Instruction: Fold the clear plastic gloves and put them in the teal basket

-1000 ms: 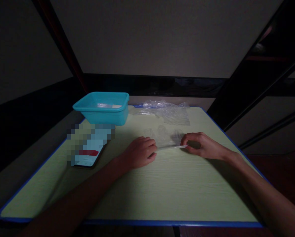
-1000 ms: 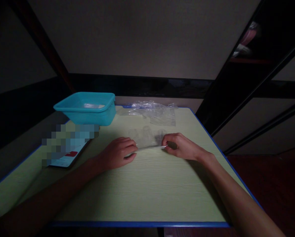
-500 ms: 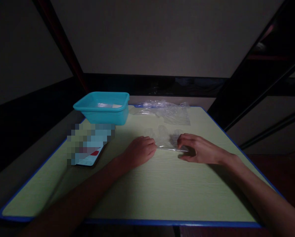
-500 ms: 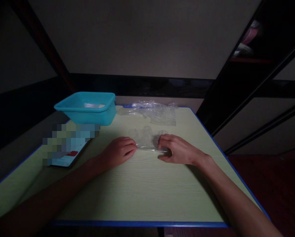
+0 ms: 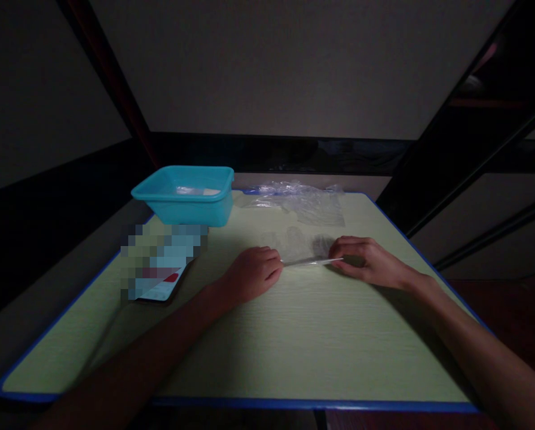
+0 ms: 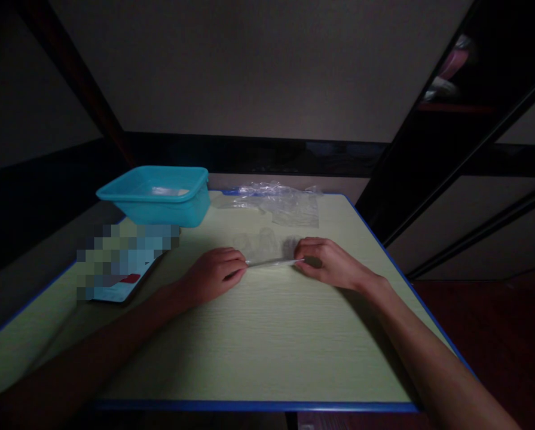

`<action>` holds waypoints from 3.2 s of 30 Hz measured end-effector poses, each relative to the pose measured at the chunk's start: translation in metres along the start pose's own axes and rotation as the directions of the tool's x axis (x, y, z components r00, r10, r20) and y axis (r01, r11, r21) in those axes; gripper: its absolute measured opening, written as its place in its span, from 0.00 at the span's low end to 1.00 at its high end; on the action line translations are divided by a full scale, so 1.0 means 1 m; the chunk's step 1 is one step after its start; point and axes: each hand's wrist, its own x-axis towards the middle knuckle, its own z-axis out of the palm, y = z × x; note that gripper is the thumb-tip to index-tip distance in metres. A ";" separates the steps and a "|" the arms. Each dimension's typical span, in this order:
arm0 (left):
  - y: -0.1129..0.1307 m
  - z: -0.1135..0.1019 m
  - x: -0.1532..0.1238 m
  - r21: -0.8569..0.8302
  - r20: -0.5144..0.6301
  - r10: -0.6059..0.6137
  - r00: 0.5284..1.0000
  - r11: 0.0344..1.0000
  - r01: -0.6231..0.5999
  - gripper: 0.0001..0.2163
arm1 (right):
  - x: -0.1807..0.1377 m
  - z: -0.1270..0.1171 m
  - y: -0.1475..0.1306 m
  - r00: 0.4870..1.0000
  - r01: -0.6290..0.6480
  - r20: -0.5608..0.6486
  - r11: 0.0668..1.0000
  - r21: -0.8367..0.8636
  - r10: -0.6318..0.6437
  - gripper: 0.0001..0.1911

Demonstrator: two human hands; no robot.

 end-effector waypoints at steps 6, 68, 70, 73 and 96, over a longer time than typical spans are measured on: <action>-0.007 0.001 -0.001 -0.148 -0.075 -0.102 0.992 0.985 0.090 0.09 | 0.000 -0.004 -0.002 0.992 -0.085 -0.076 0.985 0.148 0.097 0.12; -0.039 -0.029 0.011 -0.475 0.332 -0.596 0.731 0.564 0.676 0.09 | 0.014 0.044 -0.037 0.899 -0.438 0.357 0.481 0.760 0.255 0.12; -0.043 -0.029 0.010 -0.460 0.345 -0.571 0.745 0.589 0.664 0.07 | 0.015 0.048 -0.043 0.890 -0.457 0.391 0.452 0.766 0.237 0.13; -0.046 -0.024 0.009 -0.447 0.327 -0.547 0.770 0.629 0.636 0.07 | 0.014 0.051 -0.048 0.871 -0.492 0.436 0.394 0.777 0.227 0.16; -0.044 -0.015 0.015 -0.556 -0.118 -0.790 0.601 0.555 0.620 0.03 | 0.029 0.038 -0.008 0.970 -0.053 0.244 0.981 0.186 0.006 0.56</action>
